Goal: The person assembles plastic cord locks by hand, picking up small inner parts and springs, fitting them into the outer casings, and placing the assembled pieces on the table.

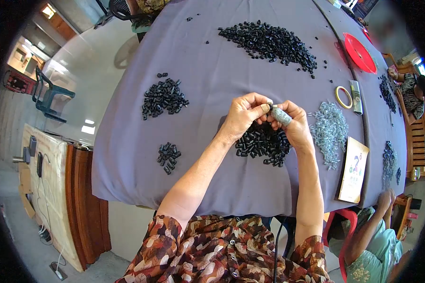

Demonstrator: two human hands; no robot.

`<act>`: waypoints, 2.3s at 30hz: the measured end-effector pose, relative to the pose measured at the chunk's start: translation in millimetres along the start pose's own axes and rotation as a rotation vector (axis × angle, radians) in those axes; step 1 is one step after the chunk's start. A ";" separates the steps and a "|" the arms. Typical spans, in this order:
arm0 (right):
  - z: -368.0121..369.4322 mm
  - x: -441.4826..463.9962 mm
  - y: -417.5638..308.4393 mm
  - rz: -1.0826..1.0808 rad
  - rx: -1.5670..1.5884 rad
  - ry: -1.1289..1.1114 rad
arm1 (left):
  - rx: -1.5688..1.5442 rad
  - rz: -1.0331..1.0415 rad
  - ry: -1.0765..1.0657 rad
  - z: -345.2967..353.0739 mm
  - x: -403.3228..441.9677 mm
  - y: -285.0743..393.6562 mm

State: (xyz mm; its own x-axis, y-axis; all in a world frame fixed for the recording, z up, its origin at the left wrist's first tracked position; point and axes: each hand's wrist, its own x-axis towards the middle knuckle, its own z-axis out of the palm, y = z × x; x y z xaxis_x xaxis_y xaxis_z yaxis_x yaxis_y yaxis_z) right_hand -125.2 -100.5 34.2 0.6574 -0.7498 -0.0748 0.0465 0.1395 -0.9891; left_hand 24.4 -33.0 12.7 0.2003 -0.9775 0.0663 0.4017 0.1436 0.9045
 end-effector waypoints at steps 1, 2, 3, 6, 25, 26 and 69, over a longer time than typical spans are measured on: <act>0.3 -0.1 -0.9 -0.002 -0.020 -0.006 | 0.003 -0.001 -0.002 0.0 -0.3 0.4; 0.8 -0.5 -2.8 -0.005 -0.039 -0.012 | 0.007 -0.001 -0.002 -0.5 -0.4 0.3; 1.4 -0.7 -4.3 -0.007 -0.059 -0.018 | 0.011 -0.001 -0.002 -1.1 -0.3 0.0; 5.6 -1.2 -4.6 -0.011 -0.100 -0.008 | 0.006 -0.003 0.013 -1.7 -0.8 0.3; 13.9 -1.5 -1.5 -0.078 -0.189 0.069 | 0.026 0.057 0.066 1.7 -3.5 -5.1; 13.9 -1.8 -1.6 -0.081 -0.187 0.066 | 0.035 0.070 0.060 2.0 -3.6 -5.1; 20.9 -3.3 -4.1 -0.032 -0.006 0.052 | 0.012 0.075 0.020 -3.3 -1.2 -3.6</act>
State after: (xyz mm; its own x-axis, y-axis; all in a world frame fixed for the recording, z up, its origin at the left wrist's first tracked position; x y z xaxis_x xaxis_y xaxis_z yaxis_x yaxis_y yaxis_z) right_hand -111.8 -85.1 41.1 0.6159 -0.7863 -0.0493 0.0624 0.1110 -0.9919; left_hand 25.7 -31.9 7.9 0.2470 -0.9608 0.1259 0.3746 0.2145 0.9020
